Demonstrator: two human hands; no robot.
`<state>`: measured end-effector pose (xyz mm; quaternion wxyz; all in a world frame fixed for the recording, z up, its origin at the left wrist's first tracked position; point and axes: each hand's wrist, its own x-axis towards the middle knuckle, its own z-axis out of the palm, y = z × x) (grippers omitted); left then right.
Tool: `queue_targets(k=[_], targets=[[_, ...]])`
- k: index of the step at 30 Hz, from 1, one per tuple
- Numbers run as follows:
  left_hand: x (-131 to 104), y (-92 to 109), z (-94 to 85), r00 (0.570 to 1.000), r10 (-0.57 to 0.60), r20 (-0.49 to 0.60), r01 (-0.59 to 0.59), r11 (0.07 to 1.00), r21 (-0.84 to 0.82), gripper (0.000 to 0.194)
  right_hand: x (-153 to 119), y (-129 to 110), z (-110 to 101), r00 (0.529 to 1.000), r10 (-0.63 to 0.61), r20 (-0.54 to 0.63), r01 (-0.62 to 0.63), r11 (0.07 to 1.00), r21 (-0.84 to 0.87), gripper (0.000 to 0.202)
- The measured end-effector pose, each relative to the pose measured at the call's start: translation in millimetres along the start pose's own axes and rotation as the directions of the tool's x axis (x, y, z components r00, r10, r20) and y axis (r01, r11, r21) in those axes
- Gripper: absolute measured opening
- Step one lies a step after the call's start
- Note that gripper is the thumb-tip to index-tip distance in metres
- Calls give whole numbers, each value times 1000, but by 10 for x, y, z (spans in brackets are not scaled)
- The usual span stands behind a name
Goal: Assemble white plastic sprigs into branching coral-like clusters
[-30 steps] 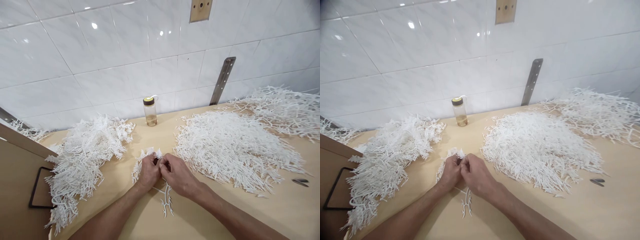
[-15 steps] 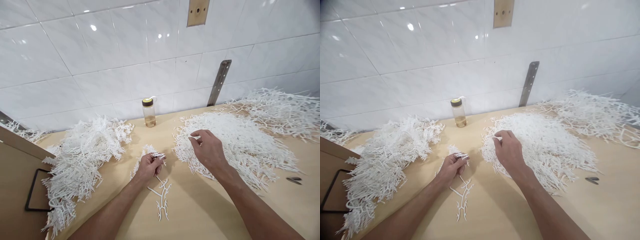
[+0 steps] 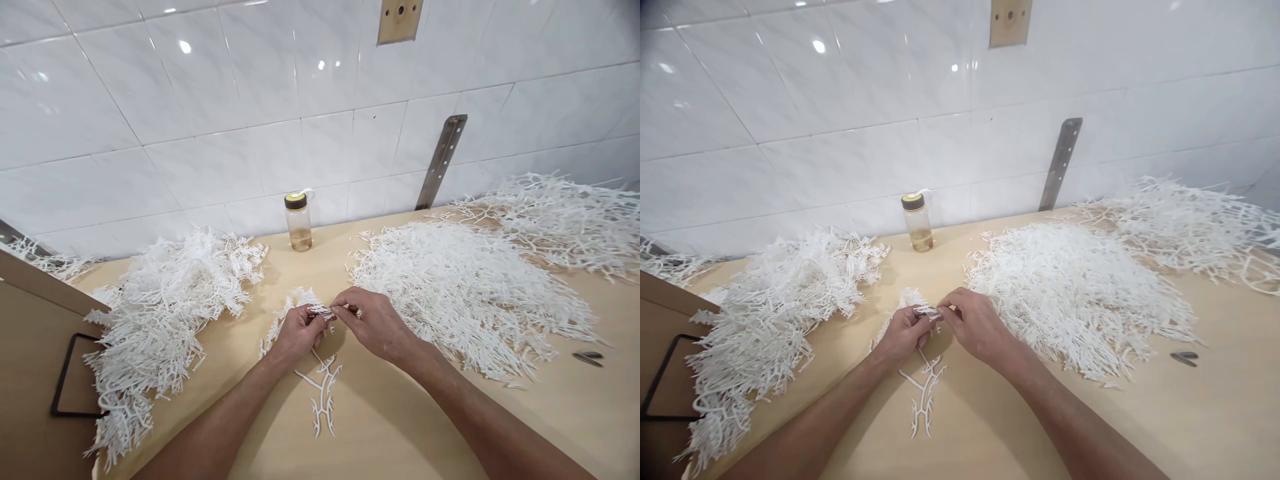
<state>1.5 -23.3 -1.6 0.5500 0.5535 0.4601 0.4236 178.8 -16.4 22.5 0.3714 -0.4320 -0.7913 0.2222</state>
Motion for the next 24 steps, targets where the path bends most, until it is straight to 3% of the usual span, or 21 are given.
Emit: queue_targets(k=[8, 14, 16, 19, 24], targets=[[-29, 49, 10, 1000, -18, -4, 18, 994, 111, 46, -26, 5, -48, 994, -38, 103, 45, 997, -67, 20], [-31, 29, 8, 1000, -10, 5, 9, 993, 121, 44, -44, -26, -21, 991, -22, 129, 50, 975, -216, 18], [-33, 24, -9, 999, -9, 33, 5, 993, 114, 42, -33, 23, -9, 996, -28, 88, 51, 960, -277, 18], [-37, 12, -35, 998, -7, 59, 2, 997, 83, 39, -2, 155, -36, 998, -16, -69, -9, 940, -340, 18], [-32, -4, -28, 999, -23, 40, 23, 1000, 12, 37, 20, 246, -129, 953, 62, -296, -164, 929, -331, 10]])
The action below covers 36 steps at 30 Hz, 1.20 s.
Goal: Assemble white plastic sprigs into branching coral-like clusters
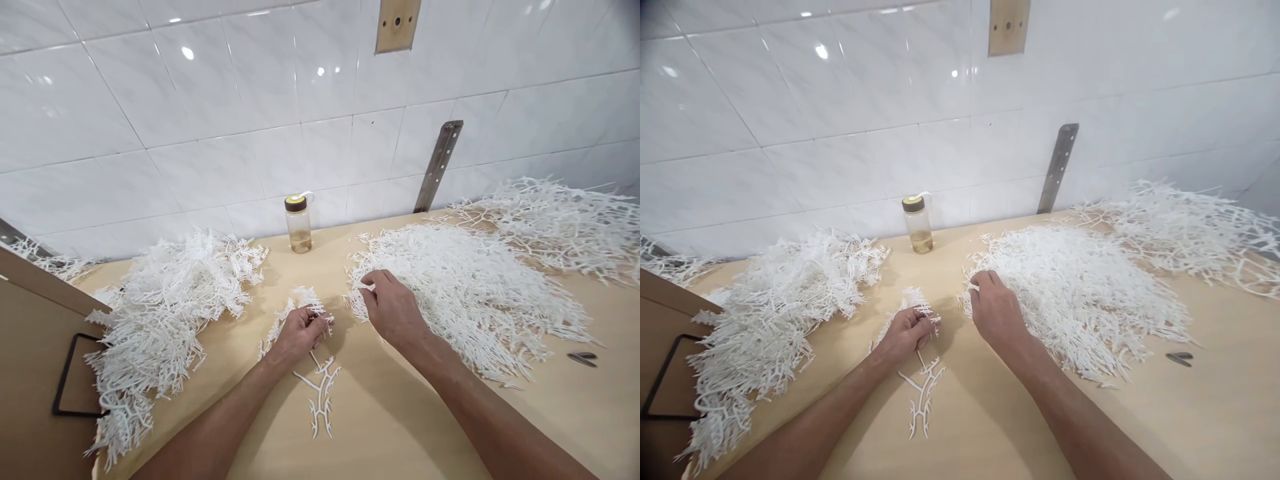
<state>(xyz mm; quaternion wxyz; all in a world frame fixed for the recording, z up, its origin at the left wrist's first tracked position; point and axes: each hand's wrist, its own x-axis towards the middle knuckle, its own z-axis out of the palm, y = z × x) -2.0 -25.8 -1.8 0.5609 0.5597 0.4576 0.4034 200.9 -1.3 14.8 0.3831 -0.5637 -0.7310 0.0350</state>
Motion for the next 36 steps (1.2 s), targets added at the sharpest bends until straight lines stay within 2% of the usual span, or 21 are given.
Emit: queue_targets(k=[2, 5, 8, 15, 23, 29, 33, 36], targets=[[2, 7, 11, 1000, -6, -20, 6, 1000, -21, 35, -18, -57, -21, 999, -26, 36, 23, 996, 87, 12], [0, 28, 22, 999, -15, -49, 13, 999, -31, 35, -75, -193, -18, 966, -153, 209, 92, 957, 276, 12], [-2, 39, 24, 998, -29, -60, 27, 999, -40, 39, -126, -290, 14, 934, -223, 281, 130, 940, 315, 13], [8, 17, 10, 996, -58, -67, 57, 998, -7, 42, -152, -325, 86, 944, -198, 263, 133, 961, 244, 12], [24, 10, 41, 995, 42, -92, -25, 983, 181, 45, -156, -359, 74, 944, -157, 290, 129, 985, 113, 15], [66, -55, 2, 997, 53, -62, -34, 961, 275, 45, -152, -442, 65, 941, -111, 320, 131, 990, -44, 14], [83, -67, -10, 995, 67, -67, -44, 955, 295, 45, -134, -474, 91, 959, -66, 276, 102, 987, -120, 12], [45, -36, 4, 997, 78, -31, -65, 953, 295, 45, -64, -369, 45, 986, -33, 162, 57, 988, -144, 16]])
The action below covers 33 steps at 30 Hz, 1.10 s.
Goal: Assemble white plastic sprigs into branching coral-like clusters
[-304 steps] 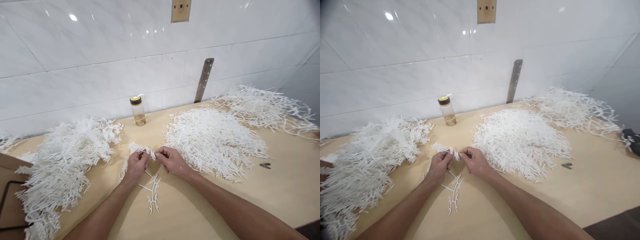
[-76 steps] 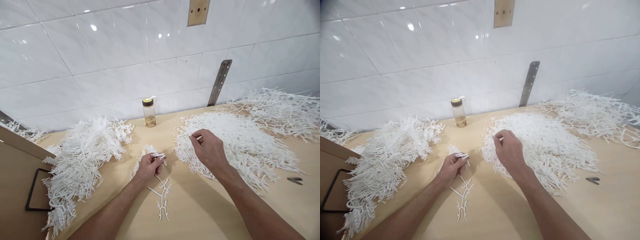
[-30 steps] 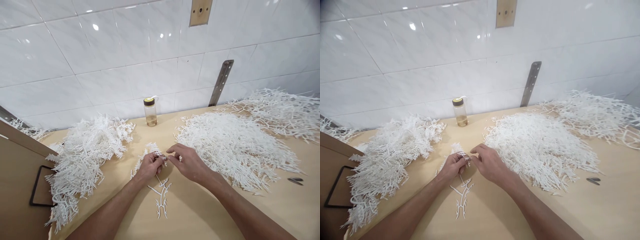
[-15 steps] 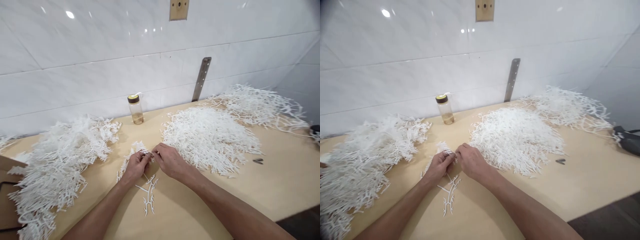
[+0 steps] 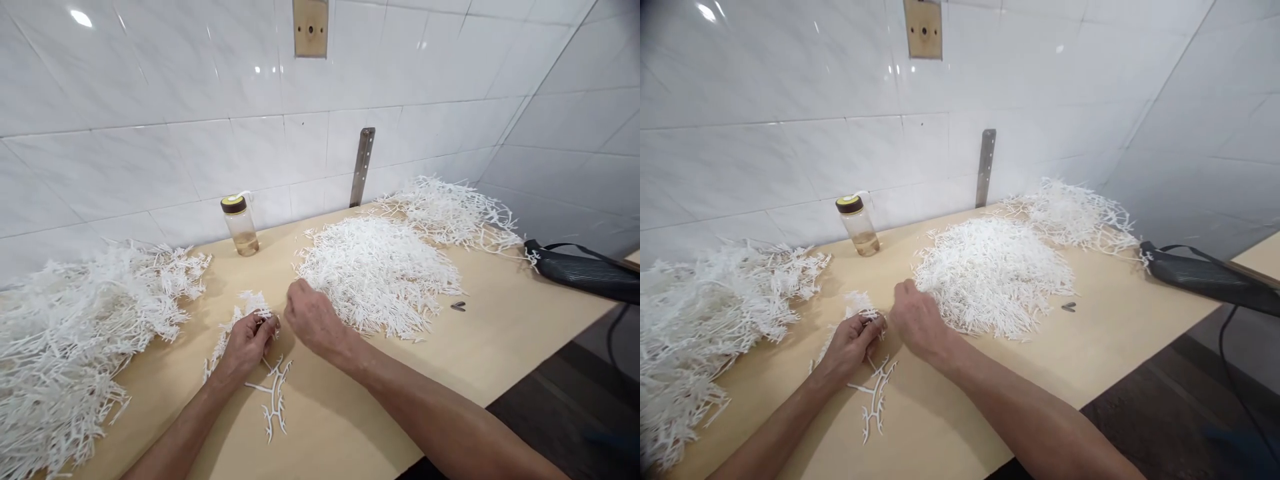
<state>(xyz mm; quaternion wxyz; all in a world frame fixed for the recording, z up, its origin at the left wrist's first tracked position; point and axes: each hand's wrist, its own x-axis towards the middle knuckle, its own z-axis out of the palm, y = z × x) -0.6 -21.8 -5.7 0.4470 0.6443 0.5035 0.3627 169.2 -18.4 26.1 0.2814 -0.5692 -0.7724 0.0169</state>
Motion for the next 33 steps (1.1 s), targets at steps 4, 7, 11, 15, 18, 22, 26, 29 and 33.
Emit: queue_targets(k=[4, 7, 11, 15, 18, 22, 26, 29, 33], targets=[[-70, 66, 20, 998, 9, 64, -7, 999, -32, 45, 112, 334, -155, 948, 178, -263, -156, 982, 103, 14], [-88, 81, 44, 998, -25, 64, 28, 999, -46, 44, 175, 580, -265, 876, 265, -402, -216, 962, 165, 11], [-85, 56, 48, 998, -28, 63, 32, 997, -76, 52, 211, 787, -338, 813, 376, -445, -318, 926, 202, 5], [-97, 29, 33, 997, -7, 75, 12, 998, -66, 57, 213, 872, -377, 799, 389, -458, -353, 921, 166, 14], [-107, 14, 30, 997, 20, 73, -16, 999, -46, 54, 197, 802, -382, 805, 338, -488, -293, 941, 169, 23], [-113, 21, 27, 996, 26, 90, -22, 999, -43, 47, 112, 455, -308, 916, 261, -305, -139, 918, 371, 30], [-111, 55, 29, 993, 39, 109, -35, 999, -34, 40, -5, 62, -180, 997, 73, -21, -49, 835, 548, 35], [-105, 59, 40, 990, 62, 126, -60, 998, -20, 34, -44, -61, -112, 998, 28, 59, -57, 817, 573, 34], [-103, 49, 55, 992, 81, 99, -84, 996, 34, 34, -32, -29, -100, 998, 46, 45, -64, 818, 572, 23]])
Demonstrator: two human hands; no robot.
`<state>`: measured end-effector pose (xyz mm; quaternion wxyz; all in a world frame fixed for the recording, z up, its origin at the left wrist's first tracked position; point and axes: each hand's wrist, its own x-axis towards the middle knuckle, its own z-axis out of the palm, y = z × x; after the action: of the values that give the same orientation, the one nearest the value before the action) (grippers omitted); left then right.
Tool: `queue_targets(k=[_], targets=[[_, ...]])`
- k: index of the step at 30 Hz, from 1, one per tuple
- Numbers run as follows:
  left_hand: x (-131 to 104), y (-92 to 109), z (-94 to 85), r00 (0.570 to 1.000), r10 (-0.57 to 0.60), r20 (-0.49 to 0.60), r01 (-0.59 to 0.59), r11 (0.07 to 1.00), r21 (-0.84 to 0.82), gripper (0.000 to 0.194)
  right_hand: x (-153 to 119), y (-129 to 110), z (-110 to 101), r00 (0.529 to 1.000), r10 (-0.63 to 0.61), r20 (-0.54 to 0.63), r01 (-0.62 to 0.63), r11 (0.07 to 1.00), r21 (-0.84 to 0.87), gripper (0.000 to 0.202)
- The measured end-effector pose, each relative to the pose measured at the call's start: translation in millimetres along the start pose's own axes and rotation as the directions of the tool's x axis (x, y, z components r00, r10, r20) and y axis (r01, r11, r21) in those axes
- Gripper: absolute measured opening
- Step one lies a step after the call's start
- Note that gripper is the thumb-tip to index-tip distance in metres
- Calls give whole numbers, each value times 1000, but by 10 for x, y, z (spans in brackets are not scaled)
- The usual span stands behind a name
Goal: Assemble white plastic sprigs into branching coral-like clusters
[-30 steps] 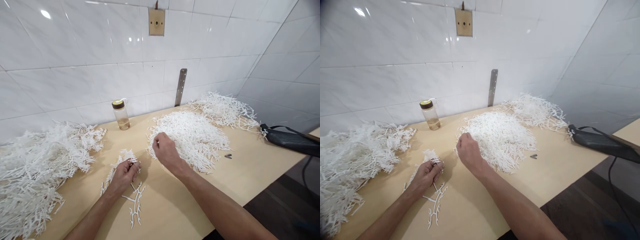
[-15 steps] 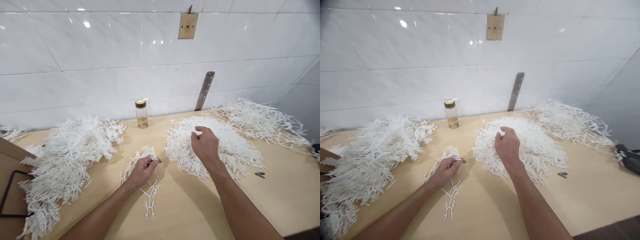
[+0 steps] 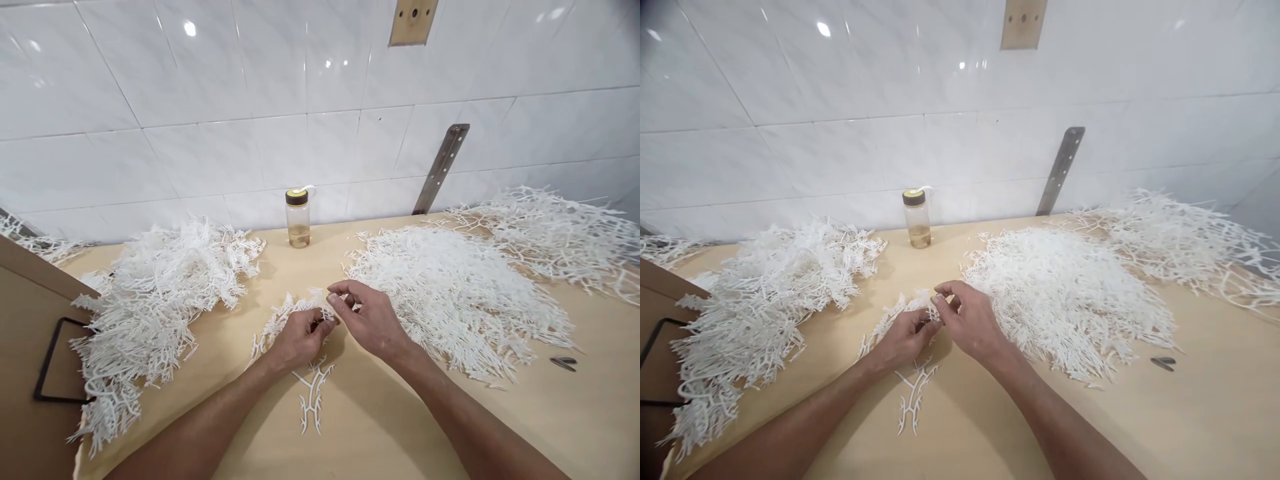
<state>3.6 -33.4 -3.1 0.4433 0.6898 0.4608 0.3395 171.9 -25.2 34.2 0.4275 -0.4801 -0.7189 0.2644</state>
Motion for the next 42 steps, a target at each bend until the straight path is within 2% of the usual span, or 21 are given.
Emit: queue_targets(k=[4, 10, 16, 23, 27, 32, 36, 39, 42], targets=[[-1, 22, -11, 999, 6, -41, -10, 994, -109, 31, 21, 13, -64, 998, 65, -21, -63, 996, 61, 21], [-5, 51, -75, 996, -90, 10, 87, 917, -388, 48, 38, 10, -77, 973, 231, 21, -232, 967, 102, 29], [11, 56, -115, 988, -150, 24, 144, 875, -463, 46, 42, 47, -65, 948, 308, 80, -318, 930, 184, 32], [35, 46, -141, 983, -168, 73, 181, 823, -538, 44, 30, 87, -112, 929, 223, 295, -322, 880, 349, 42], [32, 51, -154, 975, -209, 79, 218, 812, -542, 47, 34, 61, -205, 929, 152, 338, -283, 880, 382, 42], [25, 50, -167, 969, -228, 94, 242, 809, -536, 44, 42, 71, -244, 947, 153, 281, -241, 919, 312, 32], [26, 61, -164, 967, -231, 109, 254, 815, -520, 45, 39, 66, -186, 973, 155, 170, -192, 954, 230, 33], [27, 80, -154, 966, -234, 111, 258, 830, -495, 46, 36, 64, -144, 983, 128, 131, -153, 967, 206, 35], [29, 85, -139, 967, -230, 111, 255, 847, -466, 45, 38, 84, -124, 990, 95, 103, -109, 983, 146, 28]])
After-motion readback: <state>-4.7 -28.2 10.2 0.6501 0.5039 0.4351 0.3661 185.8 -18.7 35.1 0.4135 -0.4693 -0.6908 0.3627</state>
